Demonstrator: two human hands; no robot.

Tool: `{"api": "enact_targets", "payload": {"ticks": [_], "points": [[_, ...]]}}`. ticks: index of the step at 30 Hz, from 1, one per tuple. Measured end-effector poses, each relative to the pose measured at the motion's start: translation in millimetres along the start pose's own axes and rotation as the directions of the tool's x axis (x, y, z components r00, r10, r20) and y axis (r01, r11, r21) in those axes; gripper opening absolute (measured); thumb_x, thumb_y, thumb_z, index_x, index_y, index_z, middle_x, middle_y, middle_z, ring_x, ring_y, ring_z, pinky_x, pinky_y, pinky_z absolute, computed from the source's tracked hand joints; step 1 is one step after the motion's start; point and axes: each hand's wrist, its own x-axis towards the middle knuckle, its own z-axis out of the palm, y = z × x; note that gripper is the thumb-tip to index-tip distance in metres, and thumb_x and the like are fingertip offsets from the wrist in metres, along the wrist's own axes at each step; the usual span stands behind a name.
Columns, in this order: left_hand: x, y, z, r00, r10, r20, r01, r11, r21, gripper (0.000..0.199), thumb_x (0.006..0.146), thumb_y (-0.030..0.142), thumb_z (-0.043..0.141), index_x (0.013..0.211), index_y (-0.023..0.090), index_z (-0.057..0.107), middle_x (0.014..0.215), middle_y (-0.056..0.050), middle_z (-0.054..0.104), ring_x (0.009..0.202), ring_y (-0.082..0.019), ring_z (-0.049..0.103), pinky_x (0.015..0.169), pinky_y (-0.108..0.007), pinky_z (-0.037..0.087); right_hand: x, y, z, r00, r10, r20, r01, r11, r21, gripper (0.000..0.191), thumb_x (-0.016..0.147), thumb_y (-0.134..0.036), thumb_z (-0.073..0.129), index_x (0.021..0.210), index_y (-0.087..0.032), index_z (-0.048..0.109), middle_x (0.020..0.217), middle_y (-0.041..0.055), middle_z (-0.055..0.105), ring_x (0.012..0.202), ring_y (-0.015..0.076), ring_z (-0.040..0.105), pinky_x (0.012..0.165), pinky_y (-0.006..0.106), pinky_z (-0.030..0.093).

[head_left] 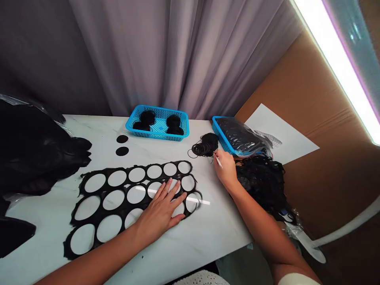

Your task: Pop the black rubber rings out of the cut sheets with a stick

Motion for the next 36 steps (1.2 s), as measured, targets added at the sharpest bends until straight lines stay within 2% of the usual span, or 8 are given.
{"api": "enact_targets", "payload": {"ticks": [1,3,6,9,14,23,33,36], "points": [[1.1,0.4,-2.7,1.0,-0.002,0.009,0.002,1.0,-0.002,0.053,0.094,0.049,0.059,0.142,0.027,0.049,0.158,-0.009,0.033,0.147,-0.037,0.023,0.114,-0.055,0.031,7.3,2.3,0.3,0.999,0.053,-0.005,-0.053,0.997,0.06,0.014,0.087,-0.019,0.045,0.082,-0.02,0.057,0.084,0.0108,0.068,0.078,0.0263,0.059,0.071,0.036,0.041],[5.8,-0.4,-8.2,1.0,-0.006,0.015,0.006,1.0,-0.006,0.05,0.094,0.051,0.058,0.138,0.028,0.053,0.156,-0.009,0.036,0.145,-0.037,0.028,0.113,-0.056,0.031,12.7,-2.7,3.6,0.992,0.097,0.075,-0.114,0.958,0.262,0.013,0.085,-0.023,0.05,0.072,-0.022,0.053,0.083,0.008,0.07,0.072,0.0234,0.06,0.066,0.033,0.042],[17.4,-7.1,-10.7,0.999,-0.029,-0.027,0.029,1.0,0.012,0.051,0.096,0.049,0.054,0.14,0.023,0.05,0.154,-0.011,0.04,0.143,-0.032,0.034,0.115,-0.053,0.029,4.4,-24.9,13.1,0.962,0.056,0.268,-0.199,0.815,0.543,0.019,0.081,-0.029,0.058,0.065,-0.023,0.049,0.084,0.0056,0.073,0.077,0.0215,0.064,0.068,0.03,0.045],[27.0,-16.4,-2.4,0.995,-0.071,-0.076,0.076,0.996,0.056,0.055,0.097,0.049,0.053,0.142,0.018,0.047,0.152,-0.014,0.042,0.144,-0.03,0.033,0.116,-0.051,0.027,-6.6,-46.8,22.2,0.927,-0.007,0.374,-0.26,0.707,0.657,0.016,0.079,-0.03,0.062,0.068,-0.022,0.054,0.089,0.0058,0.074,0.081,0.0206,0.065,0.072,0.031,0.047],[27.5,-21.8,13.0,0.994,-0.069,-0.08,0.077,0.991,0.111,0.056,0.098,0.049,0.05,0.145,0.019,0.044,0.155,-0.013,0.038,0.146,-0.032,0.029,0.116,-0.054,0.026,-12.4,-59.3,28.8,0.89,-0.071,0.45,-0.299,0.653,0.695,0.014,0.08,-0.031,0.064,0.074,-0.02,0.059,0.09,0.0062,0.074,0.082,0.0198,0.066,0.073,0.032,0.049],[26.2,-19.3,11.5,0.995,-0.082,-0.051,0.089,0.986,0.139,0.058,0.096,0.046,0.055,0.147,0.021,0.042,0.156,-0.011,0.036,0.146,-0.032,0.027,0.117,-0.052,0.024,-15.3,-56.6,32.6,0.901,-0.104,0.422,-0.249,0.672,0.697,0.013,0.083,-0.028,0.064,0.074,-0.02,0.059,0.09,0.0055,0.073,0.085,0.0198,0.066,0.078,0.034,0.05],[25.1,-18.9,12.0,0.994,-0.075,-0.081,0.084,0.989,0.119,0.055,0.099,0.046,0.05,0.148,0.022,0.04,0.158,-0.009,0.033,0.147,-0.031,0.025,0.117,-0.052,0.022,-15.5,-57.0,32.2,0.903,-0.113,0.414,-0.24,0.666,0.706,0.016,0.085,-0.03,0.063,0.074,-0.02,0.058,0.09,0.0051,0.072,0.086,0.0201,0.066,0.079,0.034,0.05],[25.3,-18.3,11.3,0.994,-0.074,-0.076,0.081,0.992,0.096,0.053,0.1,0.046,0.048,0.147,0.022,0.041,0.158,-0.007,0.034,0.147,-0.032,0.025,0.118,-0.053,0.021,-16.5,-55.8,32.9,0.907,-0.164,0.387,-0.172,0.696,0.697,0.017,0.087,-0.029,0.062,0.074,-0.021,0.055,0.092,0.0047,0.072,0.087,0.0198,0.065,0.078,0.033,0.049]]}}
